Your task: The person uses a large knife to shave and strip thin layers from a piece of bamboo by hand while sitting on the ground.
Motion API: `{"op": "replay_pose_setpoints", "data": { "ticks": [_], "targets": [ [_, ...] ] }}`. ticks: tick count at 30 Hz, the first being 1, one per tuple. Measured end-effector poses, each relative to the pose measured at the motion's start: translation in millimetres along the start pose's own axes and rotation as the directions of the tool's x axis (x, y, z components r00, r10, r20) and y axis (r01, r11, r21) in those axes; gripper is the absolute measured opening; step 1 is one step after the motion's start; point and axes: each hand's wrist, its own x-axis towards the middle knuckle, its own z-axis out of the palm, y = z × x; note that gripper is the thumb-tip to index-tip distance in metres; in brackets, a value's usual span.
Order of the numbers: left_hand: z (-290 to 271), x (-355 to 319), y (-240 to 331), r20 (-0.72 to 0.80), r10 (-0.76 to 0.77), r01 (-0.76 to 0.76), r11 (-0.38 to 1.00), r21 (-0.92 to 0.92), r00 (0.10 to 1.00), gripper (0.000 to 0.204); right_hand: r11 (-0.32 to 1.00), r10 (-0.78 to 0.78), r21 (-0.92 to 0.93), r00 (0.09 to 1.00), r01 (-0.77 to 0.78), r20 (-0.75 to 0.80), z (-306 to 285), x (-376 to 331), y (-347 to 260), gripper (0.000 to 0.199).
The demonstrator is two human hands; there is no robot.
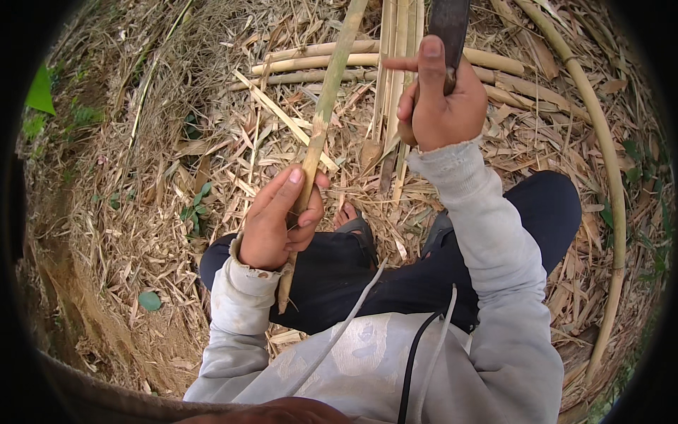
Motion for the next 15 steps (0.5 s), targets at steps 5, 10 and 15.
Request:
{"op": "replay_pose_setpoints", "data": {
  "ticks": [5,10,15],
  "targets": [
    [-10.5,8.1,8.2,-0.019,0.077,-0.079,0.971,-0.225,0.997,0.034,0.733,-0.427,-0.383,0.819,0.562,0.384,7.4,-30.7,28.4,0.031],
    [-23.9,17.6,-6.8,-0.107,0.104,-0.137,0.917,-0.374,0.989,0.02,0.574,-0.371,-0.325,0.592,0.752,0.715,23.7,-46.1,30.6,0.042],
    [-32.8,29.4,-16.5,-0.239,0.064,-0.142,0.936,-0.322,0.969,0.016,0.564,-0.267,-0.378,0.595,0.734,0.758,40.9,-50.5,35.2,0.043]
  ]
}}
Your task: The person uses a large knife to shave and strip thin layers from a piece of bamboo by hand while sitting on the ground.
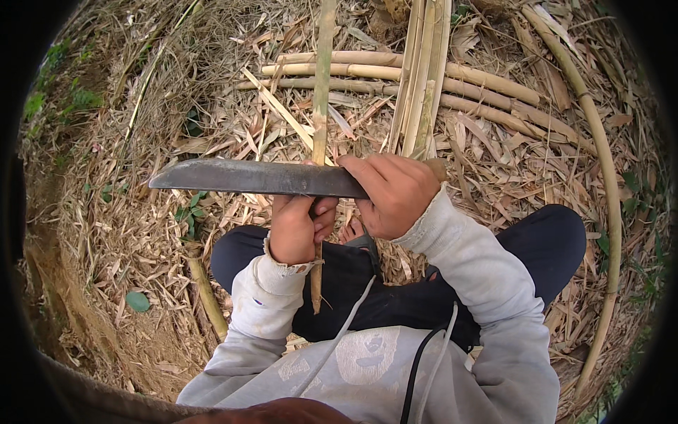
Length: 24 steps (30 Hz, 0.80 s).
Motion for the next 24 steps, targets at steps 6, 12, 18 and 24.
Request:
{"op": "replay_pose_setpoints", "data": {
  "ticks": [6,12,18,24],
  "targets": [
    [0.0,3.9,-9.0,-0.154,-0.063,0.078,0.993,0.093,0.986,0.024,0.993,0.007,0.119,0.998,-0.014,0.062,-1.7,8.1,-4.0,0.045],
    [-3.3,-1.3,-22.5,-0.073,0.091,-0.076,0.98,0.183,0.993,0.029,0.999,-0.036,-0.013,0.999,0.036,0.018,9.5,-0.5,10.2,0.06],
    [2.8,-3.1,-12.8,-0.056,-0.132,0.131,0.991,-0.021,0.99,0.026,0.99,-0.126,-0.069,0.989,0.121,-0.079,12.2,0.1,19.9,0.058],
    [2.0,-0.3,-8.8,0.026,-0.113,0.113,0.993,-0.021,0.993,0.018,0.986,-0.05,-0.163,0.999,0.047,-0.011,-0.9,-0.7,32.5,0.058]
  ]
}}
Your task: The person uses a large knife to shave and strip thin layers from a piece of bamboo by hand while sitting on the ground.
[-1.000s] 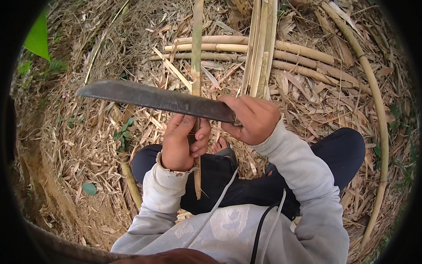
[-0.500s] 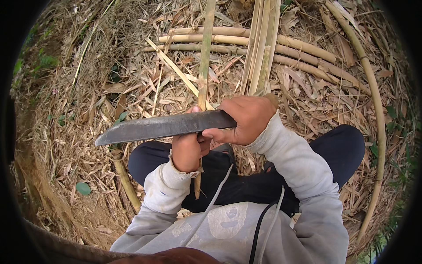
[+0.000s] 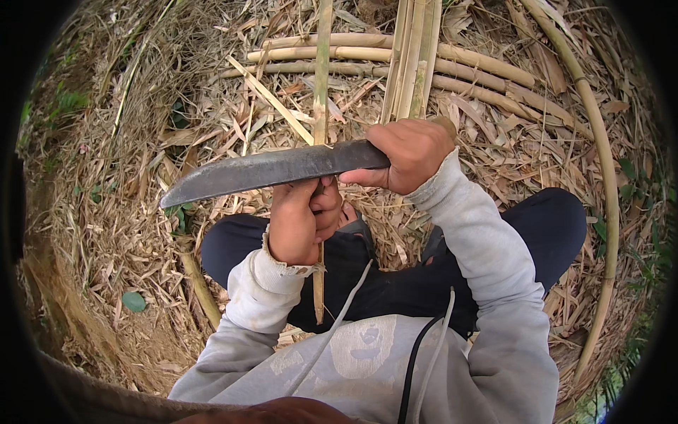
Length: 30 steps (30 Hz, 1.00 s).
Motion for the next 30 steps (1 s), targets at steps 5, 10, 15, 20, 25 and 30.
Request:
{"op": "replay_pose_setpoints", "data": {
  "ticks": [5,10,15,20,25,30],
  "targets": [
    [3.6,-8.5,2.6,0.096,-0.012,0.017,0.999,-0.043,0.995,0.034,0.964,0.261,-0.031,0.962,-0.265,-0.082,-1.2,-7.7,43.0,0.055],
    [1.2,-16.9,2.1,0.115,0.035,-0.043,0.997,0.064,0.993,0.036,0.874,0.485,0.065,0.867,-0.481,-0.11,-21.1,-1.3,53.8,0.055],
    [1.9,-13.4,-12.2,0.07,0.098,-0.1,0.995,0.022,0.993,0.026,0.998,-0.056,0.018,0.998,0.055,0.009,-14.5,-4.4,-8.4,0.055],
    [-0.5,-9.6,-40.4,0.086,0.15,-0.156,0.985,0.076,0.985,0.022,0.979,-0.179,-0.063,0.97,0.192,0.164,-28.9,-1.0,8.0,0.059],
    [0.8,-3.7,-43.3,0.128,0.12,-0.113,0.991,-0.065,0.984,0.027,0.955,-0.282,-0.055,0.949,0.292,0.144,-37.1,6.8,38.3,0.058],
    [0.7,0.7,-40.6,0.151,0.145,-0.144,0.989,-0.018,0.978,0.031,0.941,-0.269,-0.144,0.935,0.306,0.233,-54.8,13.4,63.6,0.057]
  ]
}}
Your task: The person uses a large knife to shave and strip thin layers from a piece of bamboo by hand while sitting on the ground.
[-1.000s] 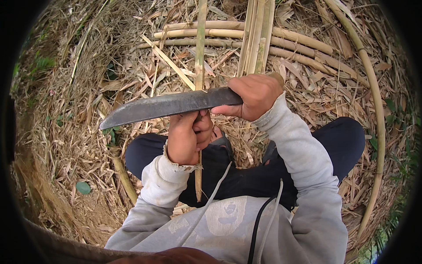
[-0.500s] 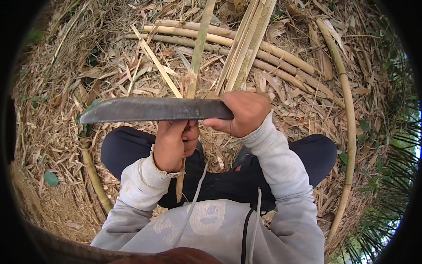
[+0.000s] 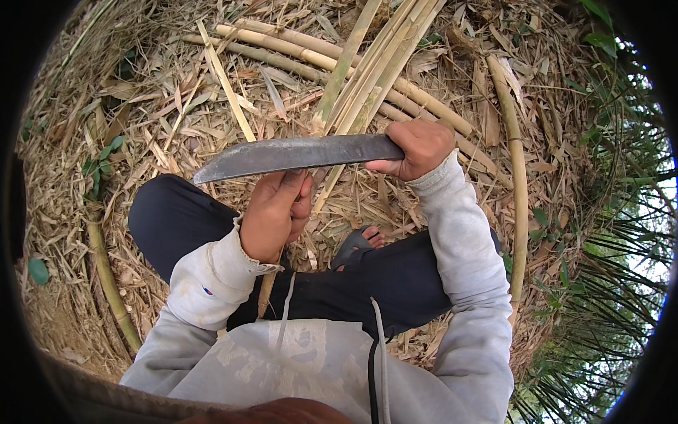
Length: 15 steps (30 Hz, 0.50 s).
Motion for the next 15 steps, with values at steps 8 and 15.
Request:
{"op": "replay_pose_setpoints", "data": {
  "ticks": [8,15],
  "targets": [
    [8.6,0.4,9.1,-0.014,-0.099,0.097,0.991,-0.096,0.995,0.032,0.995,0.099,-0.011,0.995,-0.099,-0.014,0.5,-10.5,-18.1,0.053],
    [14.7,-11.3,8.2,0.047,-0.133,0.138,0.982,-0.127,0.99,0.034,0.984,0.177,-0.007,0.983,-0.177,-0.049,-6.7,-6.2,-35.3,0.05]
  ]
}}
